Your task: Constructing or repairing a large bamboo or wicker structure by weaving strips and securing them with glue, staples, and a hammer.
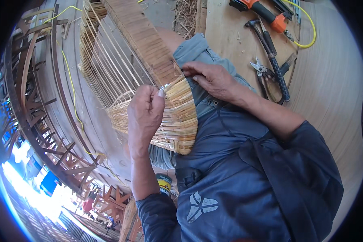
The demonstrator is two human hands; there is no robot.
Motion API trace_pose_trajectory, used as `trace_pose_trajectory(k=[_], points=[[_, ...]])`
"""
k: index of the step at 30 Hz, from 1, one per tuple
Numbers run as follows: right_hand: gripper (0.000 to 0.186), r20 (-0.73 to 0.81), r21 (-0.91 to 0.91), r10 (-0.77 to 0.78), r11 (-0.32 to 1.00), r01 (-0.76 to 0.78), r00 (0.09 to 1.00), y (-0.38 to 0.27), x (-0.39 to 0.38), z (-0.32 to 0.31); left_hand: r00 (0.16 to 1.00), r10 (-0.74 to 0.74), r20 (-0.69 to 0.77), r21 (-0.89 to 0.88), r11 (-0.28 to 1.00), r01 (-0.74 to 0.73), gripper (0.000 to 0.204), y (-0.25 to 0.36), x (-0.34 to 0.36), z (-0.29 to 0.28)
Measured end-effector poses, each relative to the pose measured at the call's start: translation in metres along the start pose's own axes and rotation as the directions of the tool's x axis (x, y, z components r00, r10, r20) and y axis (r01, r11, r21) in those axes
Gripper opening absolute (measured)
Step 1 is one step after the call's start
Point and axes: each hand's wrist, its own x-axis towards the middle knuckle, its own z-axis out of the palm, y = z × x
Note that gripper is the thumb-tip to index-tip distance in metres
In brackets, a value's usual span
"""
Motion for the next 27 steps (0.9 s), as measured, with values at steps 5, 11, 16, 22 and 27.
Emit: trace_pose_trajectory(k=[5, 11, 16, 22, 27], points=[[0.041, -0.019, 0.023, -0.051, 0.998, 0.051, 0.999, 0.001, -0.005, 0.002, 1.0, -0.021, 0.009, -0.111, 0.994, 0.021, 0.02, -0.004, 0.003, 0.003], [0.052, -0.041, -0.167, -0.147, 0.976, 0.139, 0.988, 0.0, -0.011, 0.004, 0.995, -0.079, 0.061, -0.119, 0.989, 0.086, 0.035, -0.007, 0.007, 0.006], [0.062, -0.021, -0.206, -0.186, 0.962, 0.178, 0.982, -0.002, -0.015, 0.006, 0.999, 0.028, -0.024, -0.293, 0.956, -0.033, 0.034, -0.025, 0.004, 0.015], [0.066, -0.024, -0.24, -0.194, 0.953, 0.182, 0.981, -0.003, -0.015, 0.008, 0.999, -0.05, -0.003, -0.446, 0.894, 0.044, 0.033, -0.035, 0.004, 0.018], [0.065, -0.028, -0.232, -0.188, 0.957, 0.177, 0.982, -0.004, -0.013, 0.01, 0.994, -0.103, 0.032, -0.5, 0.86, 0.105, 0.033, -0.028, 0.005, 0.013]])
